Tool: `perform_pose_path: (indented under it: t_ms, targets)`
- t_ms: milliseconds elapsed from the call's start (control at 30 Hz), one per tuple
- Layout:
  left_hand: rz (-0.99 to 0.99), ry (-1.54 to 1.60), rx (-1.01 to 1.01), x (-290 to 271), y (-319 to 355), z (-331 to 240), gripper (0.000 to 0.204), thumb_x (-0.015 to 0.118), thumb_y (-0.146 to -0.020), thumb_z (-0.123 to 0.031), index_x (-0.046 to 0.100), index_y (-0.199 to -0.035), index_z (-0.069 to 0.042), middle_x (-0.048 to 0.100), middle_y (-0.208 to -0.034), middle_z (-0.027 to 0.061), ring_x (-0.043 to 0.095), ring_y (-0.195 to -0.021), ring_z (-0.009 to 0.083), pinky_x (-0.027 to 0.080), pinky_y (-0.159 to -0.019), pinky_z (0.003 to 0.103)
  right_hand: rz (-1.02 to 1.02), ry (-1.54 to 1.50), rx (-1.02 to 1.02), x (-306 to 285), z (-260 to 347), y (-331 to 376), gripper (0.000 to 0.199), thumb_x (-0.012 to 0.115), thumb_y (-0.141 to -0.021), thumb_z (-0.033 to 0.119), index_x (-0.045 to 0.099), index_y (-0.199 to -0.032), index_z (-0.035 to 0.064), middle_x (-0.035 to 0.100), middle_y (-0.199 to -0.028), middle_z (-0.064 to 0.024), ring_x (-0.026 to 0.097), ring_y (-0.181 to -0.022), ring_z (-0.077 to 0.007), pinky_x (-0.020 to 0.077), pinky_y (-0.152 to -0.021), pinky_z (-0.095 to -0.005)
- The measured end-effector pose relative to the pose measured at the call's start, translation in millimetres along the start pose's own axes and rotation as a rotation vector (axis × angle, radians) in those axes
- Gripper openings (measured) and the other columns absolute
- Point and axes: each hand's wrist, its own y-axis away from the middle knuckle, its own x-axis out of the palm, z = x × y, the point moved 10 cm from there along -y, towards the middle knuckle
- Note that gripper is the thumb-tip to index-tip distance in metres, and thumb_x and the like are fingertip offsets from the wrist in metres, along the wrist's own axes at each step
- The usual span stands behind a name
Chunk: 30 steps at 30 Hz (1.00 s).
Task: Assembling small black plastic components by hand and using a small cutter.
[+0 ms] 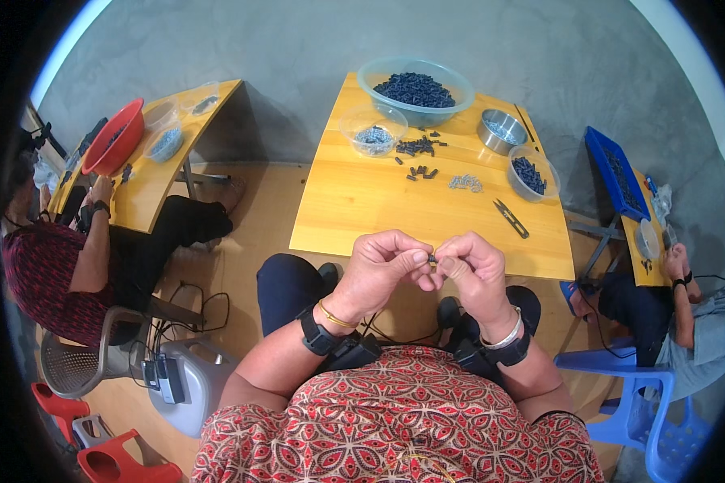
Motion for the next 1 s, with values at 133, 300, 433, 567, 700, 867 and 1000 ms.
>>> perform_pose_path:
  t_ms: [133,300,433,567,700,867,1000]
  targets:
    - [0.003,-0.076,0.025,-1.7,-0.8,1.9,0.009,0.054,-0.085,-0.003,0.057,-0.09,0.004,0.062,-0.081,0.0156,0.063,-0.07,0.0213,0.053,-0.062,0.029,0.006,0.005,-0.066,3.9,3.5,-0.2,0.005,0.051,-0.084,-0.004,0.052,-0.081,0.0,0.056,-0.07,-0.0041,0.052,-0.06,-0.0073,0.0438,-0.054,-0.0207]
    - [-0.053,-0.077,0.033,-9.8,-4.6,6.2,0.009,0.053,-0.086,-0.002,0.057,-0.089,0.004,0.062,-0.077,0.0135,0.062,-0.069,0.0206,0.053,-0.062,0.028,-0.05,0.01,-0.074,0.1,-10.4,-5.8,0.005,0.051,-0.084,-0.004,0.052,-0.08,-0.0003,0.056,-0.066,-0.0039,0.052,-0.059,-0.0072,0.0436,-0.053,-0.02]
    - [-0.107,-0.045,0.001,-17.7,-8.4,13.5,0.008,0.053,-0.086,-0.003,0.058,-0.089,0.003,0.061,-0.075,0.011,0.06,-0.066,0.0184,0.053,-0.06,0.028,-0.105,0.008,-0.074,-2.4,-19.8,-7.7,0.004,0.05,-0.086,-0.001,0.054,-0.085,-0.0008,0.055,-0.065,-0.0028,0.053,-0.059,-0.0072,0.0436,-0.052,-0.0194]
    - [-0.172,0.07,-0.049,-23.4,-9.5,18.9,0.008,0.054,-0.085,-0.004,0.059,-0.089,0.002,0.06,-0.075,0.0081,0.059,-0.065,0.0138,0.053,-0.059,0.027,-0.172,-0.018,0.073,-17.9,-33.5,-9.3,0.011,0.048,-0.089,0.005,0.056,-0.095,-0.0007,0.055,-0.068,-0.0014,0.053,-0.061,-0.0073,0.0438,-0.054,-0.0192]
    - [-0.165,0.02,-0.037,-25.8,-8.3,17.0,0.009,0.055,-0.085,-0.005,0.059,-0.091,0.001,0.06,-0.076,0.0068,0.057,-0.067,0.0118,0.053,-0.059,0.027,-0.092,0.157,0.07,-20.4,-23.4,-4.6,0.011,0.052,-0.087,0.006,0.055,-0.095,-0.0009,0.055,-0.073,-0.0018,0.052,-0.065,-0.0063,0.0431,-0.057,-0.0195]
    - [-0.151,-0.015,-0.04,-26.6,-11.4,20.6,0.013,0.056,-0.084,-0.006,0.059,-0.094,0.002,0.059,-0.078,0.0065,0.057,-0.068,0.0116,0.053,-0.06,0.027,-0.054,0.345,0.007,-13.3,-20.8,-3.4,0.007,0.056,-0.082,0.001,0.055,-0.088,-0.0015,0.056,-0.073,-0.0036,0.052,-0.064,-0.0071,0.0426,-0.057,-0.0211]
    - [-0.171,0.052,-0.063,-29.2,-13.9,24.9,0.015,0.057,-0.084,-0.006,0.059,-0.097,0.001,0.059,-0.08,0.0062,0.056,-0.068,0.0116,0.053,-0.062,0.027,-0.092,0.334,-0.022,-17.1,-25.7,-4.0,0.004,0.056,-0.082,0.0,0.055,-0.085,-0.0017,0.057,-0.073,-0.0046,0.053,-0.065,-0.008,0.0431,-0.057,-0.0219]
